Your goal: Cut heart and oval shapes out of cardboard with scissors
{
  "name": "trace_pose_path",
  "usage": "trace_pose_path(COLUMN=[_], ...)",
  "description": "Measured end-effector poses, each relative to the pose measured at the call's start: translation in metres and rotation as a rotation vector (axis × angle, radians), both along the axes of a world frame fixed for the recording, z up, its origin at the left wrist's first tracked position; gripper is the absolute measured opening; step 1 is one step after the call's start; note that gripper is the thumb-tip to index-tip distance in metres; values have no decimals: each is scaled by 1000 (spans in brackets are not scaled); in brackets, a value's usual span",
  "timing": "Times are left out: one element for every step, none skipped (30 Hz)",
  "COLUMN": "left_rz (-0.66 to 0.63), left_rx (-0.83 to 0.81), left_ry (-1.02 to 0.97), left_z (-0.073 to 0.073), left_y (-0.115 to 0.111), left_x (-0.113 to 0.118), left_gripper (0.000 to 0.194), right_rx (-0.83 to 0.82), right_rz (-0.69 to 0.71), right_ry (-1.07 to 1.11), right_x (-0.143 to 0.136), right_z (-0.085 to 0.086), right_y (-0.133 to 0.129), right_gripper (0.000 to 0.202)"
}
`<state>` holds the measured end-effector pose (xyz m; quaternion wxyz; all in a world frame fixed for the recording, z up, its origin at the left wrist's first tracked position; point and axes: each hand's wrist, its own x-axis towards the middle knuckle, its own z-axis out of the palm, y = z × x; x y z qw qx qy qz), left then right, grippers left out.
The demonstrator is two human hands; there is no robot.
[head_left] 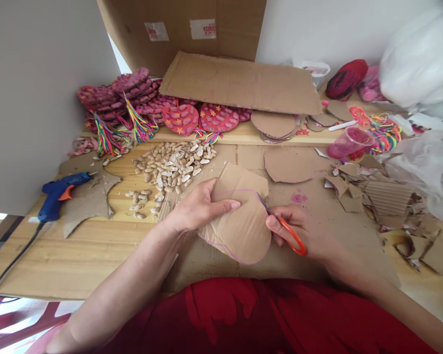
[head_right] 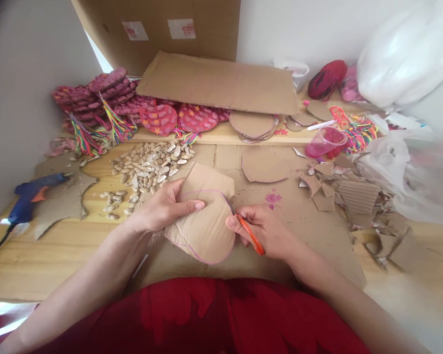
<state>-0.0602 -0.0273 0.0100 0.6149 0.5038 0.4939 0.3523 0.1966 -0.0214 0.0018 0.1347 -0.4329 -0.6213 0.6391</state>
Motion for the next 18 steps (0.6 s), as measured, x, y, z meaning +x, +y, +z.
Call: trace_pose_path(left_rz=[1,-1,-5,-8,-13,-20,-31,-41,-49,-53,-53,-50,-44,-40,-37,-33,-23,-11], left_rx=[-1,-2,-2,-1,2,5,6,5,3,1,1,2,7,11,14,16,19,24], left_ry=[-4,-8,-13,-15,-14,-8,-1,6,12,16,19,21,24,27,27,26,27,34], left_z=[0,1,1,1,1,1,1,1,0,-1,-2,-3,-4,-4,-5,-5,-5,-5], left_y=[0,0,0,0,0,0,0,0,-1,-1,-1,-2,-2,-2,-2,-2,-2,-2], left_x=[0,0,0,0,0,0,1,1,1,2,2,3,3,4,4,5,5,5], left_gripper=[45,45,45,44,44,45,46,47,48,49,49,50,49,49,49,49,49,48], right_rx=[-21,-35,-44,-45,-40,-32,-21,-12,-4,3,9,17,22,23,22,19,14,12], right_rz=[-10,-17,-20,-21,-20,-16,-15,-13,-13,-12,-13,-14,-14,-13,-13,-12,-9,-5], right_ry=[-5,-12,-18,-19,-15,-6,1,4,0,-12,-33,-58,-84,-106,-123,-132,-135,-133], right_x=[-1,-1,-1,-1,-1,-1,-1,-1,-2,-2,-2,-2,-2,-1,0,0,1,2], right_z=[0,1,1,0,0,1,1,2,3,4,5,5,6,6,6,5,4,3], right_y=[0,0,0,0,0,0,0,-1,-1,-1,-1,-1,-1,-1,-1,0,0,1], right_gripper=[58,58,57,57,57,57,57,58,58,59,59,59,59,59,59,59,58,58])
